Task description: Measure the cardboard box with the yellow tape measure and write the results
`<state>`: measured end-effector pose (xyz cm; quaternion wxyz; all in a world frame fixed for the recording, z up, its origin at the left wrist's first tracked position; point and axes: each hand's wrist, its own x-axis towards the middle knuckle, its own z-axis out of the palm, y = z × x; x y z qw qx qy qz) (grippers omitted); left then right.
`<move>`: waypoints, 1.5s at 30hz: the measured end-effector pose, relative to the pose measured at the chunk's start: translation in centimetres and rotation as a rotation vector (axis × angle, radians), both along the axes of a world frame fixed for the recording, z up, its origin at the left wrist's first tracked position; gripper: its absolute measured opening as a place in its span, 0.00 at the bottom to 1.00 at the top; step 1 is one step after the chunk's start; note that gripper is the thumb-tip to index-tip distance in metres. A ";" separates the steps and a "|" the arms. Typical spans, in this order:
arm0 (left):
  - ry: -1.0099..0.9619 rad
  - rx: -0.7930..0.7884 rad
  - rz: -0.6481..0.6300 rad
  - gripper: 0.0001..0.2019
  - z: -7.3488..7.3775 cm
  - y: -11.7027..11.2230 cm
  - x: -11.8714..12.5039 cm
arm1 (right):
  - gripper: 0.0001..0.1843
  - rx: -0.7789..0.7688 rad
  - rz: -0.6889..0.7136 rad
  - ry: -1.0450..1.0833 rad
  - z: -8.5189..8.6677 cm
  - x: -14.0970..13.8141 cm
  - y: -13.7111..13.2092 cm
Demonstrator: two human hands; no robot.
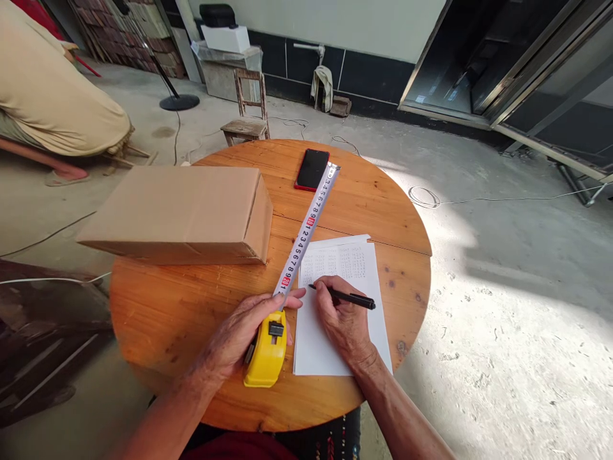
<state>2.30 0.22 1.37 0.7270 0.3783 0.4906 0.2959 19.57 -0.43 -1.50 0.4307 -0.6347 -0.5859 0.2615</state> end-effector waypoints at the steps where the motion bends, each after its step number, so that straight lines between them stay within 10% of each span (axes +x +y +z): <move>1: 0.000 0.002 -0.005 0.15 -0.1 0.0 0.0 | 0.10 0.005 -0.012 0.012 0.0 0.0 0.0; 45: -0.048 -0.046 -0.060 0.16 0.0 0.2 -0.1 | 0.10 -0.036 -0.077 0.133 0.2 0.0 0.2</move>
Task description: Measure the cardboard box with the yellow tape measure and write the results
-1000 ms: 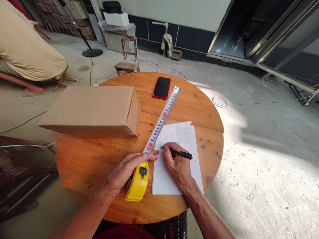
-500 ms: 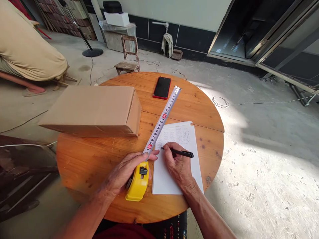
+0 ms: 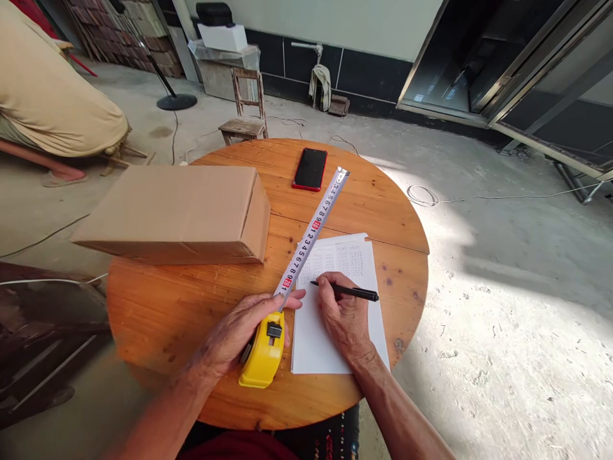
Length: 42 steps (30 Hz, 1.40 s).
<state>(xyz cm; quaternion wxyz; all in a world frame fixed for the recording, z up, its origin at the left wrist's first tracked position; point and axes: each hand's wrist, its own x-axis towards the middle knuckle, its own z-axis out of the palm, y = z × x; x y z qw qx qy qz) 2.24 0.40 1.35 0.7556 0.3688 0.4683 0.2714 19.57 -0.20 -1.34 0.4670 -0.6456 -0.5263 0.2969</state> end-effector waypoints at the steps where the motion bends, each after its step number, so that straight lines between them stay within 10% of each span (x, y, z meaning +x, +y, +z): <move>1: 0.001 -0.001 -0.002 0.16 0.0 0.0 0.0 | 0.10 -0.002 0.005 -0.003 0.0 0.0 0.0; 42: 0.045 0.012 -0.003 0.17 0.1 0.0 -0.1 | 0.11 -0.011 0.029 -0.058 0.3 -0.1 0.0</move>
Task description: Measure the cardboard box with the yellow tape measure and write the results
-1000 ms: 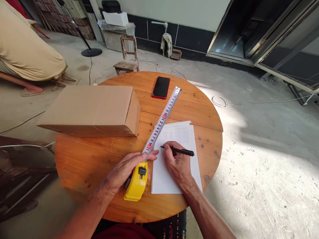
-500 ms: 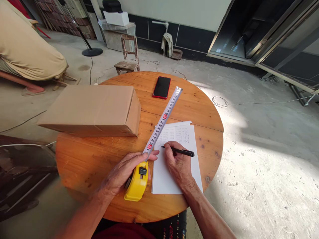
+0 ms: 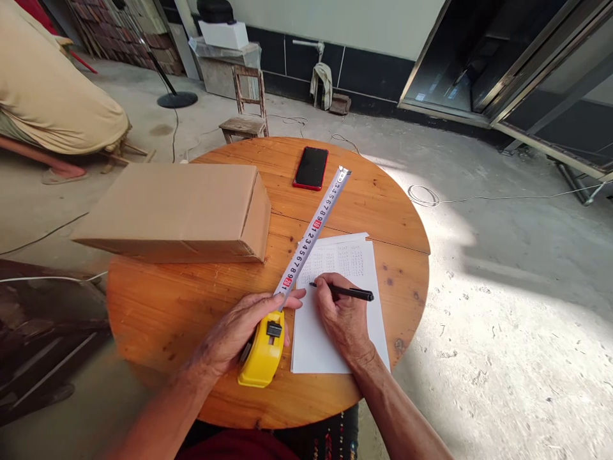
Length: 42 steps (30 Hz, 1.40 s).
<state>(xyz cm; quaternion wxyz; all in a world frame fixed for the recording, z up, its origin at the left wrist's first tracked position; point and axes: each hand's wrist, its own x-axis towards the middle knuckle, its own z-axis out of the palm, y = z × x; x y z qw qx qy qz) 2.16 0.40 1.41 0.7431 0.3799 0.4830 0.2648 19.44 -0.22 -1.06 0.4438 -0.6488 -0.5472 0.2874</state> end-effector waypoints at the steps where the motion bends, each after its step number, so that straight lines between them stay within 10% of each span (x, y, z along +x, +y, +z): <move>1: -0.003 -0.003 -0.001 0.17 0.0 0.0 0.0 | 0.11 0.005 -0.002 0.002 0.0 0.1 0.0; 18: -0.053 0.025 0.001 0.15 0.0 0.0 0.0 | 0.13 0.125 -0.094 0.323 0.3 0.8 0.6; 31: -0.068 0.021 0.028 0.15 -0.5 -0.1 0.3 | 0.23 0.134 0.278 -1.036 0.5 5.0 -1.2; 42: -0.066 0.063 0.035 0.16 -0.6 -0.6 0.2 | 0.29 0.198 0.220 -0.910 -0.8 5.9 -3.3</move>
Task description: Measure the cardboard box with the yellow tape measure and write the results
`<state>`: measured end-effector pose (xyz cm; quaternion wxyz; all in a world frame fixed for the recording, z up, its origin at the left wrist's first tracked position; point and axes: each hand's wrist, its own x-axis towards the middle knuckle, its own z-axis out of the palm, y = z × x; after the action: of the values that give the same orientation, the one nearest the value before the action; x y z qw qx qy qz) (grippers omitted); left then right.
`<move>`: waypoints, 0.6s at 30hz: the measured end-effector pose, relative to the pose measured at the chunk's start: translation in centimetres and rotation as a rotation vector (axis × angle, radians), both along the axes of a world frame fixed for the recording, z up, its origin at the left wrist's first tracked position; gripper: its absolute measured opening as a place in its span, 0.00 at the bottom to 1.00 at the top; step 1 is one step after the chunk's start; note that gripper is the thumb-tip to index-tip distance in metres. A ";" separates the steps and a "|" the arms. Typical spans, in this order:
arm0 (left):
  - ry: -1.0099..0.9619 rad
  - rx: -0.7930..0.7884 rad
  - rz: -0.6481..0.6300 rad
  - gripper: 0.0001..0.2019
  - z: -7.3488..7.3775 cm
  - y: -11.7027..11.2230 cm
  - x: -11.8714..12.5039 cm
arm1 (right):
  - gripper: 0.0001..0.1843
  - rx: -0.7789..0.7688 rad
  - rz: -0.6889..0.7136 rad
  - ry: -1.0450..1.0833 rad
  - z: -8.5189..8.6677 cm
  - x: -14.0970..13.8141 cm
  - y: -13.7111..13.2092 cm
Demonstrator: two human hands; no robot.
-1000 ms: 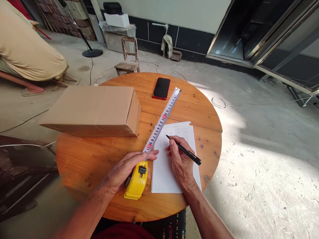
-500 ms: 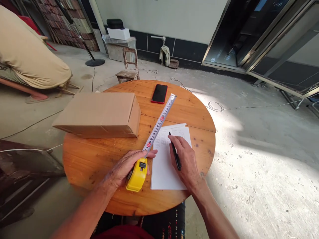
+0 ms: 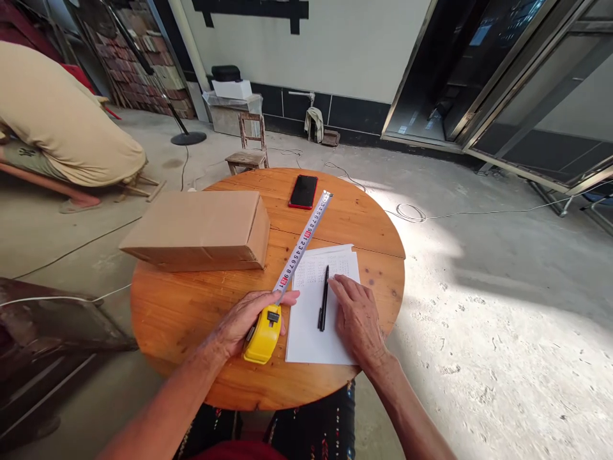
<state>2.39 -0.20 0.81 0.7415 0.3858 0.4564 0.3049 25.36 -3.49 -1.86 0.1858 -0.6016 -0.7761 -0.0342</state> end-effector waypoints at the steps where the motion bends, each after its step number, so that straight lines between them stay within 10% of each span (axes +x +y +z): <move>1: -0.010 0.002 0.005 0.16 -0.1 0.0 0.0 | 0.29 0.018 -0.003 0.014 0.1 0.1 -0.3; 18: -0.101 0.067 0.110 0.18 1.6 -1.4 -1.2 | 0.20 0.153 0.035 0.098 0.5 0.0 -2.5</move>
<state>1.18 -1.60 2.40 0.7324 0.3687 0.4284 0.3796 25.41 -6.00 -1.40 0.2695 -0.5729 -0.7717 -0.0605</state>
